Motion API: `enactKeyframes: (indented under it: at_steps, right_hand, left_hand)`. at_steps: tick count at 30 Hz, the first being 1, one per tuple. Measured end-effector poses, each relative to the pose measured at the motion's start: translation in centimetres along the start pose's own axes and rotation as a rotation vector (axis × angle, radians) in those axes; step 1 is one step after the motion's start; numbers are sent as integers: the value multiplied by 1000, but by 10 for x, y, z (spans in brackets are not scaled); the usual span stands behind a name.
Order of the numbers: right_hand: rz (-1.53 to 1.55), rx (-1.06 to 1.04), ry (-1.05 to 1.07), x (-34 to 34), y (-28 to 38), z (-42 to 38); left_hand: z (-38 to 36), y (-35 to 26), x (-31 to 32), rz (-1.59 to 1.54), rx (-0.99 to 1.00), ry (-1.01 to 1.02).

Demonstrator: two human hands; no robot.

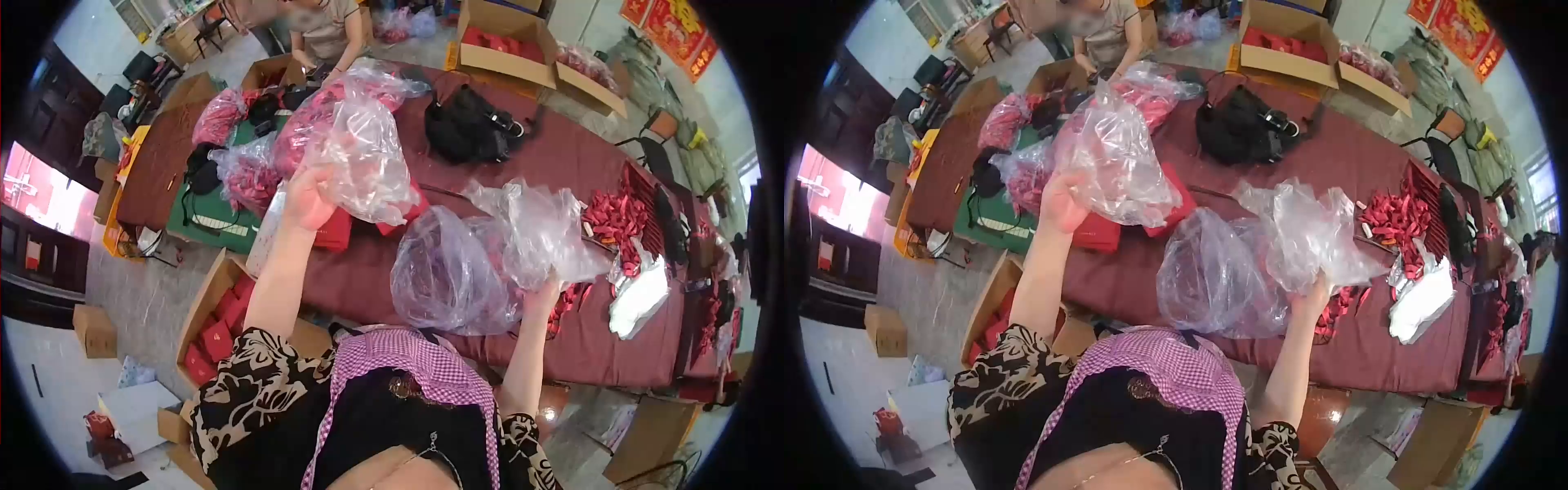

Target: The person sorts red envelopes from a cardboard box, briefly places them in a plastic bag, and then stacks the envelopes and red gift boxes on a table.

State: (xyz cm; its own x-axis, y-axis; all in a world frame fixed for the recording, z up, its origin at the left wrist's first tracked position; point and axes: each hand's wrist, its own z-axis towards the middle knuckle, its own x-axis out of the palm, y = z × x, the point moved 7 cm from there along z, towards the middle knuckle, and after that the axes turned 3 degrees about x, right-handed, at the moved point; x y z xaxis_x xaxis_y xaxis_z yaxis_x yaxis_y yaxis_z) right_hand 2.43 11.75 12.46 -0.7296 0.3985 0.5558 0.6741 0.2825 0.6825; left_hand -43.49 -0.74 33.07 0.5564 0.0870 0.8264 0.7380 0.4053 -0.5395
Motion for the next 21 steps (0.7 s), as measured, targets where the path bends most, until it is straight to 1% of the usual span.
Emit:
enactKeyframes:
  at_steps: [2, 3, 5, 6, 7, 8, 9, 11, 12, 14, 15, 16, 17, 18, 19, 21]
  right_hand:
    - [-365, -319, 57, 1, 26, 15]
    - [-482, -463, 83, 43, 45, -26]
    - [-579, -704, 170, 85, 48, -51]
    - [-676, -635, 192, 95, 37, -50]
    - [-656, -489, 250, 108, 27, -60]
    - [-642, -341, 296, 121, 17, -71]
    - [-506, -127, 379, 137, 12, -91]
    - [-125, -20, 552, 140, -3, -89]
    - [-216, -28, 516, 142, -1, -92]
    - [-273, -68, 274, 135, 5, -86]
    - [-232, -24, 183, 128, 8, -80]
    - [-239, -17, 197, 119, 12, -76]
    - [-247, -13, 203, 105, 19, -74]
    - [-109, -24, 243, 107, 21, -82]
    - [-125, -83, 193, 79, 16, -55]
    - [-206, -89, 164, 53, 19, -42]
  left_hand:
    - [6, 19, 30, 75, -67, 174]
    - [4, 32, 46, 104, -46, 211]
    - [5, 73, 70, 560, -62, 448]
    - [-7, 94, 85, 791, 121, 548]
    - [-16, 118, 111, 1082, 100, 719]
    - [-22, 146, 115, 1342, 205, 831]
    - [-28, 175, 114, 1599, 326, 935]
    - [-40, 210, 115, 1737, 297, 955]
    - [-45, 222, 119, 1883, 357, 1008]
    - [-63, 236, 121, 1893, 400, 1090]
    - [-68, 241, 124, 1924, 445, 1144]
    - [-73, 230, 135, 1681, 438, 1218]
    - [-71, 221, 135, 1635, 440, 1261]
    - [-63, 217, 128, 1221, 27, 1224]
    - [-57, 219, 122, 800, -366, 1151]
    - [-22, 215, 89, 871, -473, 597]
